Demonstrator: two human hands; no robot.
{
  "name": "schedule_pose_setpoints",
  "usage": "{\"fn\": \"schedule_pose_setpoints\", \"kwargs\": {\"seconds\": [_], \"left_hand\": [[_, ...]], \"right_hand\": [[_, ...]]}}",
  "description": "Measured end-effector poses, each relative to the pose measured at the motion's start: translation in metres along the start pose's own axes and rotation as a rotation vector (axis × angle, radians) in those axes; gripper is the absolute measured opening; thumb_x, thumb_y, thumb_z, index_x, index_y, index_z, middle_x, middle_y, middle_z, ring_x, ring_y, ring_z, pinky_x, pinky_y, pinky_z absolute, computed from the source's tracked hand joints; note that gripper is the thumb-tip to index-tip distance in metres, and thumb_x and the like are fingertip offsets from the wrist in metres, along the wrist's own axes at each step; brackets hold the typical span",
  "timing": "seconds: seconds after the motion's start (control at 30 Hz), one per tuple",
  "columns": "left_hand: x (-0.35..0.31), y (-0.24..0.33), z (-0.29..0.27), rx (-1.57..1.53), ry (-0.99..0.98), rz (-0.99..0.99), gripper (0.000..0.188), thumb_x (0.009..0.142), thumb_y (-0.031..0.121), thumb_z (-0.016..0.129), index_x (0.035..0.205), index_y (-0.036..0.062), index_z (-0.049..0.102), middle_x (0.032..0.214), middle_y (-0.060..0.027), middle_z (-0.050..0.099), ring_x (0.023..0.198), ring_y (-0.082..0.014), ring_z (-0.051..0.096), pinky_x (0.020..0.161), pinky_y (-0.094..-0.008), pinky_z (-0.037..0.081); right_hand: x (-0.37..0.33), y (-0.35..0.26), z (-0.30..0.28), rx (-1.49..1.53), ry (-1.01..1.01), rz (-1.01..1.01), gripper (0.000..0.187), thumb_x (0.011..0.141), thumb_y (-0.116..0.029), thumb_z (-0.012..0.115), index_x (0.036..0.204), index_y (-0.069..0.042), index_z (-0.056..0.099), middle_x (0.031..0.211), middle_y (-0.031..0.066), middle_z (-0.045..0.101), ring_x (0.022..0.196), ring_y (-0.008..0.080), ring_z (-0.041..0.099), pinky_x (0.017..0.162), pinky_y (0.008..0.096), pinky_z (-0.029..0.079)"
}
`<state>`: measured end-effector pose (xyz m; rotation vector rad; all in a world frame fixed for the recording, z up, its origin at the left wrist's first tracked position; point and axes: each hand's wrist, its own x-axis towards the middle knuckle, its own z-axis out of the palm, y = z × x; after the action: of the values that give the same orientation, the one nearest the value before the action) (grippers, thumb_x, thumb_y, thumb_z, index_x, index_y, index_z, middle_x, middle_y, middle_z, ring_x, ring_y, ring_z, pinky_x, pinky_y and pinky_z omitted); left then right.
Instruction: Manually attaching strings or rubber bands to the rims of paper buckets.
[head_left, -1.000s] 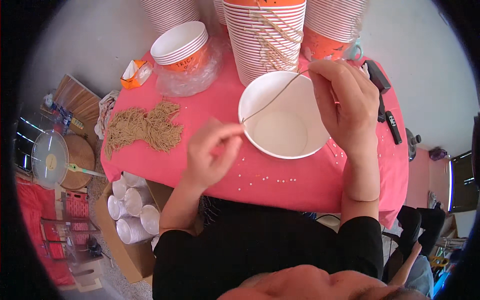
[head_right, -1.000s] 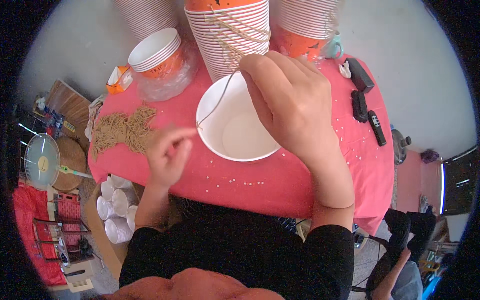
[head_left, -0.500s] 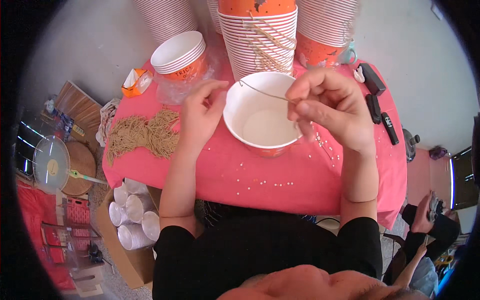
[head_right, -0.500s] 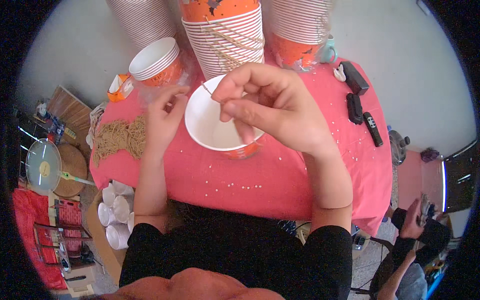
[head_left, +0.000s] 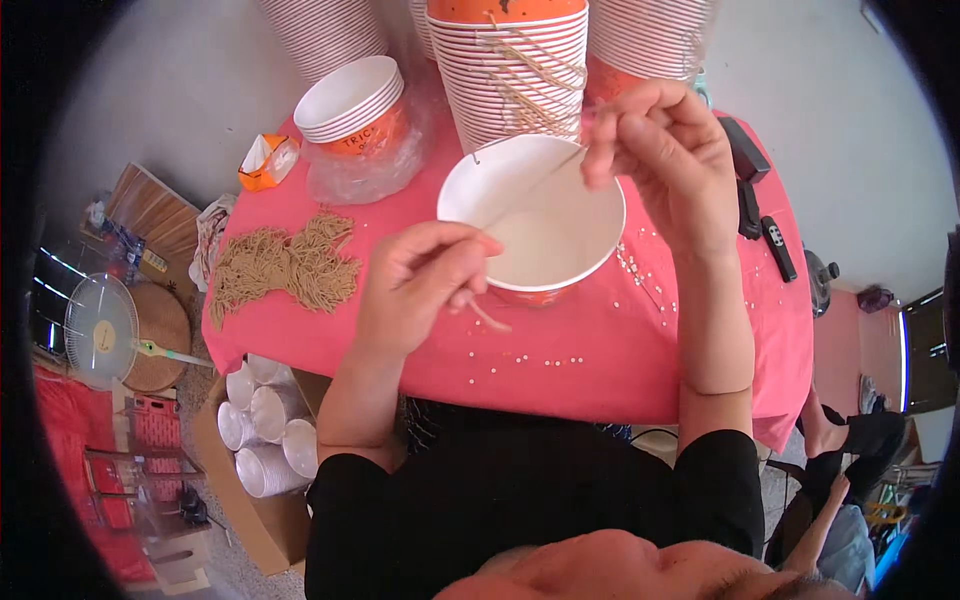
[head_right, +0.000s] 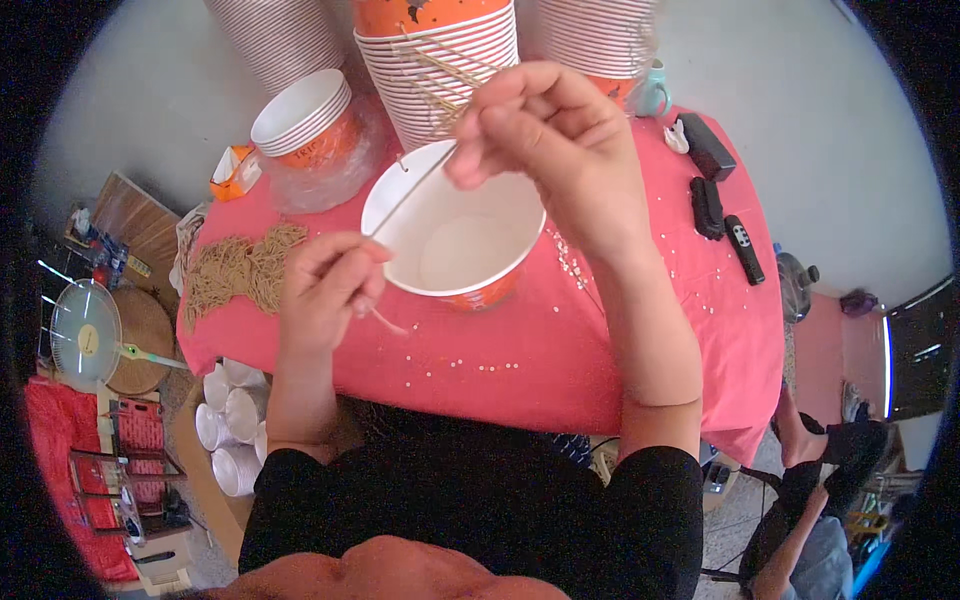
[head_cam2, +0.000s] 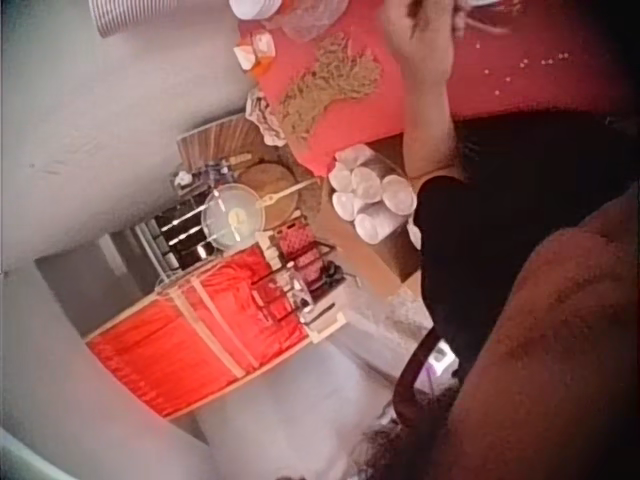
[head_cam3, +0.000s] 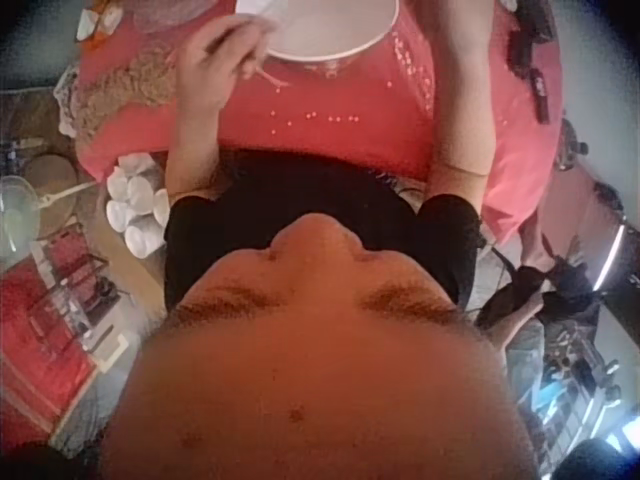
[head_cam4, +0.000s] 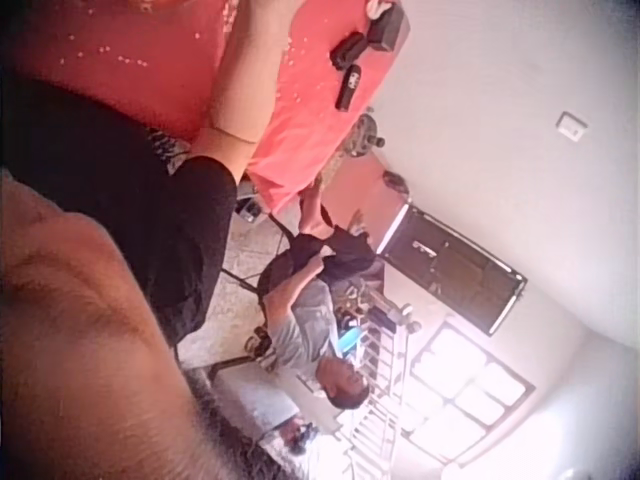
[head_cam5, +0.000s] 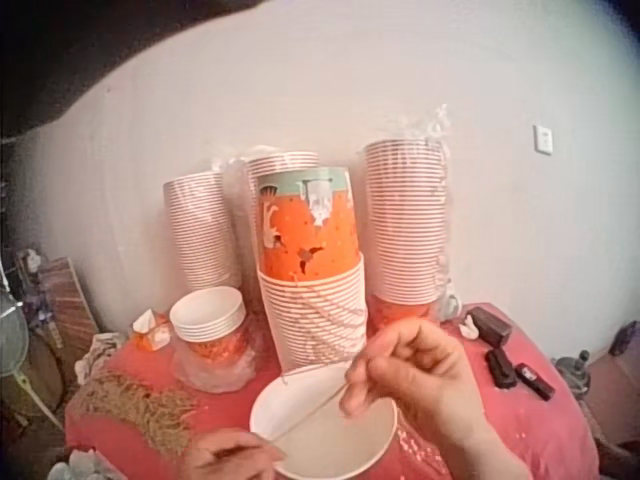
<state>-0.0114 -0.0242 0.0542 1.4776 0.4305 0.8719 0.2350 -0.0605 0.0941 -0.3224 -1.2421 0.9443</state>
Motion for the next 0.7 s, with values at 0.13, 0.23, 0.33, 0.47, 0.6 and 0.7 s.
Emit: {"fn": "schedule_pose_setpoints", "kwargs": {"seconds": [0.13,0.23,0.33,0.47,0.6,0.7], "left_hand": [[-0.017,-0.011,-0.028,0.064,0.108,0.081,0.017,0.095,0.009,0.056,0.099,-0.0040,0.066,0.070,-0.0037,0.060,0.054,-0.0057,0.048,0.047,-0.0185,0.037],[-0.022,-0.012,-0.038,0.160,0.183,0.106,0.016,0.094,0.009,0.058,0.098,-0.0034,0.067,0.070,-0.0034,0.061,0.054,-0.0047,0.048,0.048,-0.0181,0.037],[-0.024,-0.013,-0.034,0.316,0.207,0.087,0.014,0.094,0.008,0.059,0.097,-0.0032,0.067,0.071,-0.0025,0.061,0.057,-0.0039,0.050,0.050,-0.0172,0.038],[-0.020,-0.008,-0.016,0.401,0.202,0.153,0.009,0.089,0.002,0.061,0.095,-0.0024,0.068,0.073,-0.0009,0.062,0.061,-0.0041,0.052,0.053,-0.0173,0.038],[-0.006,-0.008,0.003,0.648,0.138,0.422,0.010,0.082,-0.002,0.067,0.092,-0.0008,0.066,0.071,-0.0047,0.061,0.057,-0.0086,0.052,0.051,-0.0244,0.038],[0.003,-0.003,0.015,0.733,0.131,0.567,0.009,0.081,-0.003,0.068,0.090,0.0000,0.066,0.072,-0.0058,0.061,0.056,-0.0106,0.051,0.049,-0.0253,0.038]], "right_hand": [[0.011,0.003,-0.025,0.029,0.054,-0.020,0.013,0.095,-0.001,0.052,0.106,0.004,0.057,0.091,0.0158,0.068,0.076,0.0225,0.070,0.068,0.0329,0.060],[0.012,0.004,-0.026,0.015,0.146,-0.036,0.012,0.095,-0.001,0.051,0.104,0.004,0.057,0.089,0.0153,0.067,0.076,0.0224,0.069,0.069,0.0323,0.060],[0.011,0.006,-0.023,-0.407,0.153,-0.005,0.010,0.094,-0.001,0.052,0.100,0.002,0.060,0.088,0.0126,0.068,0.071,0.0185,0.068,0.063,0.0299,0.057],[0.002,0.013,-0.007,-1.097,0.068,-0.040,0.015,0.087,-0.002,0.061,0.102,-0.001,0.063,0.085,0.0057,0.067,0.063,0.0115,0.062,0.055,0.0271,0.049],[-0.012,-0.005,0.031,-0.749,-0.112,0.457,0.035,0.081,0.005,0.063,0.115,-0.001,0.061,0.106,0.0047,0.064,0.063,0.0081,0.059,0.057,0.0225,0.048],[-0.022,0.005,0.050,-0.561,-0.277,0.516,0.035,0.085,0.006,0.059,0.120,0.000,0.059,0.098,0.0076,0.066,0.065,0.0088,0.062,0.059,0.0231,0.052]]}}
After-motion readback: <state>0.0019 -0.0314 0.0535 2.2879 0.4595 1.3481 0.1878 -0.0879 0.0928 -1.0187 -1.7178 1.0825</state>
